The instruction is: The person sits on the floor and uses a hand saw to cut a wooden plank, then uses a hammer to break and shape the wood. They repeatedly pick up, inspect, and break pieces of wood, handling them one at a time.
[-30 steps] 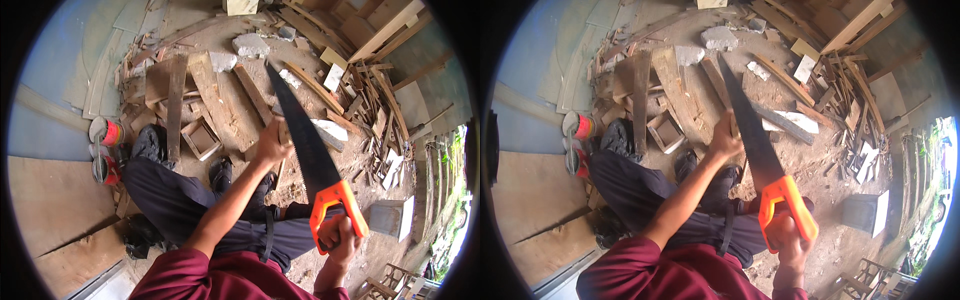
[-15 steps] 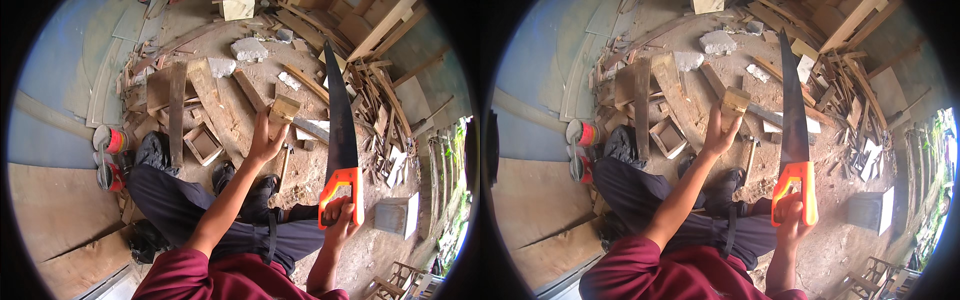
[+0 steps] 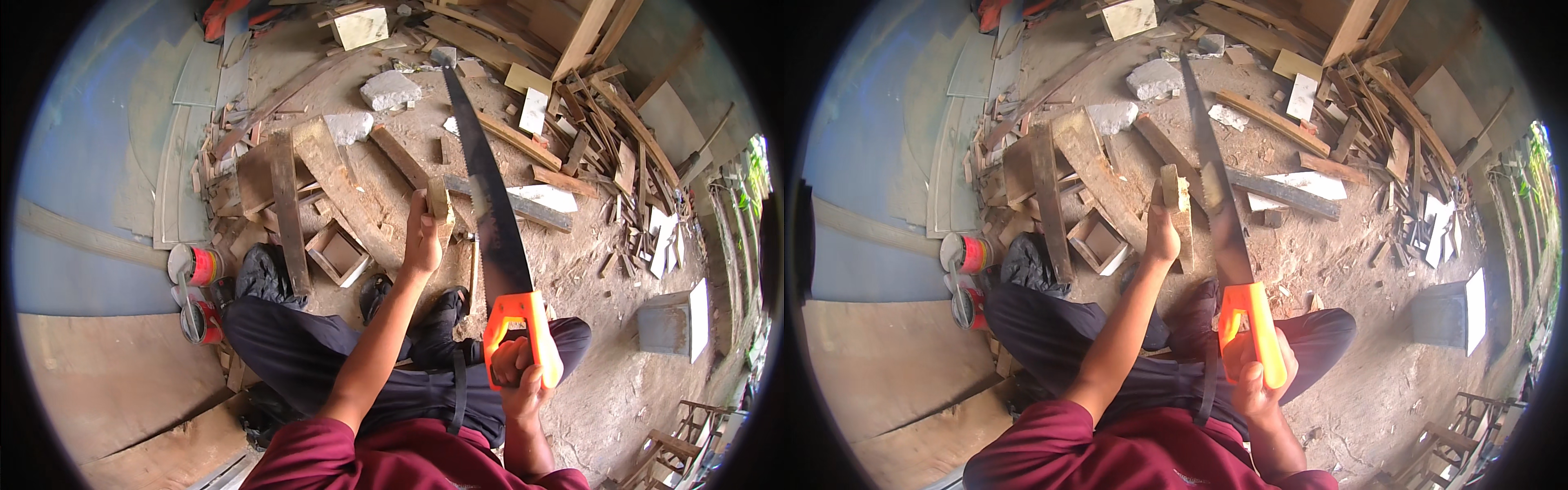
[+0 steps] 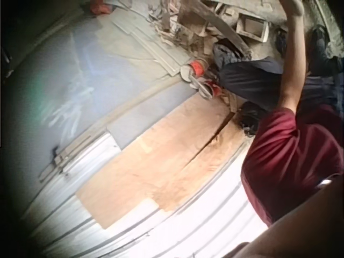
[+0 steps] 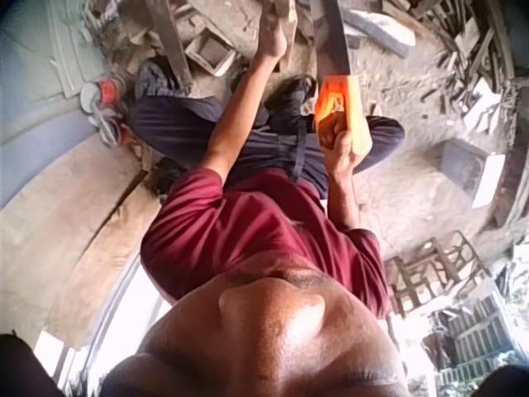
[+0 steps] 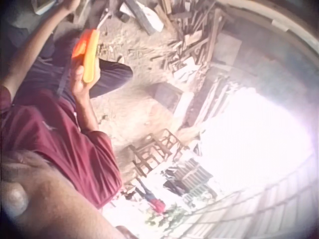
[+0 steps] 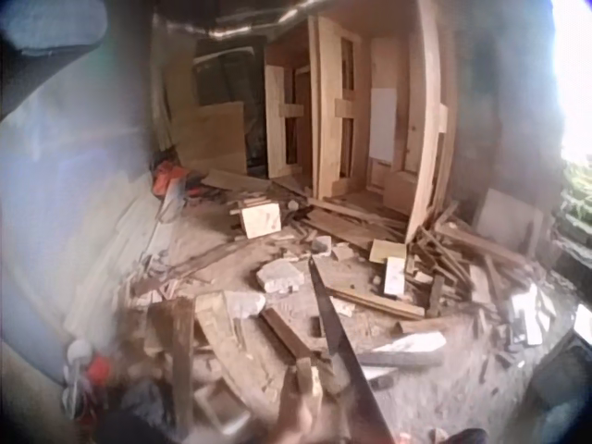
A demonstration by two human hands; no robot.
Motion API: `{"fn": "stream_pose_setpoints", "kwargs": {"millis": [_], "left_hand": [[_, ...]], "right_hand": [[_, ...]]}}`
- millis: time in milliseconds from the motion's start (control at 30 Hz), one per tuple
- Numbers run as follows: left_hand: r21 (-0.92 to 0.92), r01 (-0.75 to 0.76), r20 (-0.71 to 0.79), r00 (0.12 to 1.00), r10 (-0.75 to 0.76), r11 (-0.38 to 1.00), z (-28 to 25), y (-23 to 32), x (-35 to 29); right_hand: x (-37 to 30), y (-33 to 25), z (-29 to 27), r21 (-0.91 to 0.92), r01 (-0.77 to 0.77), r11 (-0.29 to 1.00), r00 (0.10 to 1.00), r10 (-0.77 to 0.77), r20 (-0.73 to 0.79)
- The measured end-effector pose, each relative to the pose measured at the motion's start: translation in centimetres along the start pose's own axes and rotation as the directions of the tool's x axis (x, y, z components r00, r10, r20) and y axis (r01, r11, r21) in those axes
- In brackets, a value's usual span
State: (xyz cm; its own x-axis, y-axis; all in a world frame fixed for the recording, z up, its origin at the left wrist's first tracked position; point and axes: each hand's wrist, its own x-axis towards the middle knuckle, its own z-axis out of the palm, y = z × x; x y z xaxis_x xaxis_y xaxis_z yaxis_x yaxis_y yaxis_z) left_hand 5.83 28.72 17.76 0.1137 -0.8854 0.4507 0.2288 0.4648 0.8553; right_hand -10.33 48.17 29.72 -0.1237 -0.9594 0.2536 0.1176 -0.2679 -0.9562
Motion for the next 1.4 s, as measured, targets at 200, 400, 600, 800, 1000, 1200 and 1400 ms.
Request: {"fn": "stream_pose_setpoints", "kwargs": {"millis": [200, 400, 600, 800, 1000, 1200, 1400], "left_hand": [[-0.028, 0.056, 0.019, 0.998, -0.056, 0.998, 0.9, 0.8, -0.2], [0.078, 0.206, 0.006, 0.978, -0.207, 0.975, 1.7, 2.6, -0.1], [-0.045, 0.162, -0.066, 0.984, -0.165, 0.986, 2.7, 1.2, -0.5], [-0.033, 0.202, -0.057, 0.977, -0.204, 0.979, 3.6, 2.3, -0.4], [-0.081, 0.18, -0.085, 0.979, -0.187, 0.98, 3.2, 2.6, -0.4], [-0.078, 0.189, -0.165, 0.966, -0.2, 0.979, 3.1, 1.7, -0.3], [-0.124, 0.182, -0.249, 0.946, -0.208, 0.975, 2.3, 0.3, 0.3]], "right_hand": [[-0.4, -1.6, -0.2, -0.009, -0.06, 0.998, 0.998, 0.061, 0.035], [0.0, -5.4, 0.1, -0.146, -0.086, 0.986, 0.995, 0.092, 0.031], [0.3, -7.3, -0.7, -0.354, -0.117, 0.928, 0.982, 0.162, 0.1], [-0.3, -8.5, -1.1, -0.395, -0.116, 0.911, 0.983, 0.161, 0.085], [-0.5, -8.5, -1.0, -0.406, -0.116, 0.907, 0.983, 0.163, 0.082], [-0.2, -8.6, -0.7, -0.362, -0.127, 0.924, 0.982, 0.169, 0.086], [0.4, -8.5, -0.3, -0.395, -0.101, 0.913, 0.978, 0.164, 0.128]]}}
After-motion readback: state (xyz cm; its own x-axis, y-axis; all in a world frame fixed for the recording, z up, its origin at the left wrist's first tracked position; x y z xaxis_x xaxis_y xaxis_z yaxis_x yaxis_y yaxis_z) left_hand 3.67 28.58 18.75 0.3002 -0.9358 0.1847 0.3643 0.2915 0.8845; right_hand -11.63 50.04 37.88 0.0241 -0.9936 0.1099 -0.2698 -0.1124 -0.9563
